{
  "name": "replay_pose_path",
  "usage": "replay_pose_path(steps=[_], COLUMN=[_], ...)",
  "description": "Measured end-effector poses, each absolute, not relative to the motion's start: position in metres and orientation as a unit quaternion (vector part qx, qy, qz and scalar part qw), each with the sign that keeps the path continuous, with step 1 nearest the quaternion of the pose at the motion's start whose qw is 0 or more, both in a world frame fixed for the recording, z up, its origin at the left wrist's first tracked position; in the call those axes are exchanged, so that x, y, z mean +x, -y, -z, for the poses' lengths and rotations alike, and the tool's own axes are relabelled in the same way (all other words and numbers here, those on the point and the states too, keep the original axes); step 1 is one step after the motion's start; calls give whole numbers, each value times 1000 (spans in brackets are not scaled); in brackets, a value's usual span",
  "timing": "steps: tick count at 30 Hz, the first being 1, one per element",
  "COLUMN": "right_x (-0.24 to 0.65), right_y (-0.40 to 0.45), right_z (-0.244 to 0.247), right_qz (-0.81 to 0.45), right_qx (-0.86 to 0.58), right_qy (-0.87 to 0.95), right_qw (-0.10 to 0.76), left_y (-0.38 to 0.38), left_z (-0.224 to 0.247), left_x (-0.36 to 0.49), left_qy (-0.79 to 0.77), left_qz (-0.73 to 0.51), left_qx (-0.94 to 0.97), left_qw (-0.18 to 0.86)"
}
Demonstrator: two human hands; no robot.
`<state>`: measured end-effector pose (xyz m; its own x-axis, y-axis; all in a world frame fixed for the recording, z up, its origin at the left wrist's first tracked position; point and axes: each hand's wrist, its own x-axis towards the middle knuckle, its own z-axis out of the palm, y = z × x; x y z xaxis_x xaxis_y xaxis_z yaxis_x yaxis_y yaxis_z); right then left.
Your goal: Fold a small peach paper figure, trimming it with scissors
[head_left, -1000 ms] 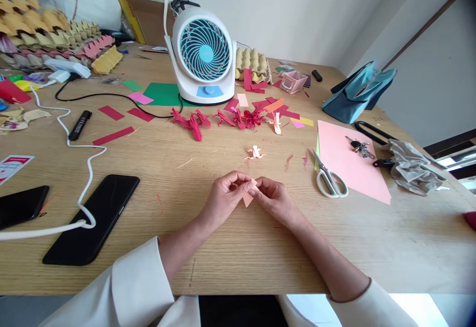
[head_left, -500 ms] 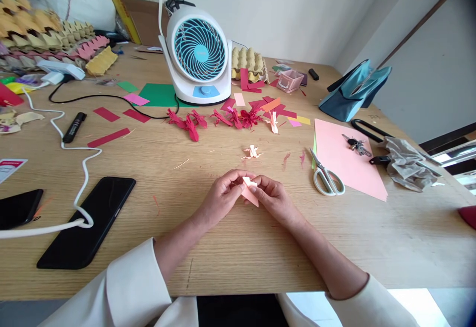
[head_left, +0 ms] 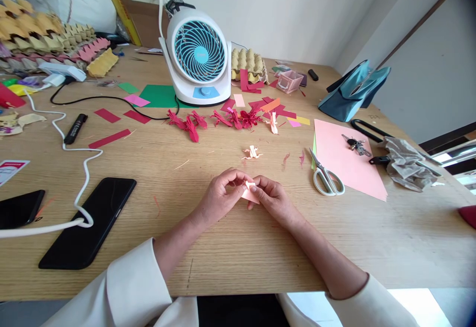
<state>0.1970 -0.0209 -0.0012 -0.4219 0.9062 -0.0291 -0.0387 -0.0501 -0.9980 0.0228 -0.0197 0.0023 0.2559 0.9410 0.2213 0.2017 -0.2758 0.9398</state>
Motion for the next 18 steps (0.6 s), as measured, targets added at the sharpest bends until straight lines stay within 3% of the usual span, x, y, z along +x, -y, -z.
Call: replay_pose_path(steps=[12, 18], right_x=[197, 199], right_y=[20, 19], right_z=[4, 9], right_qz=[-647, -648], right_qx=[-339, -352], right_qy=[571, 571], right_qw=[374, 362], left_y=[25, 27], left_z=[-12, -7], left_x=[24, 24], left_qy=[-357, -410], left_qz=[-482, -464], left_qx=[778, 760], left_qw=[187, 197])
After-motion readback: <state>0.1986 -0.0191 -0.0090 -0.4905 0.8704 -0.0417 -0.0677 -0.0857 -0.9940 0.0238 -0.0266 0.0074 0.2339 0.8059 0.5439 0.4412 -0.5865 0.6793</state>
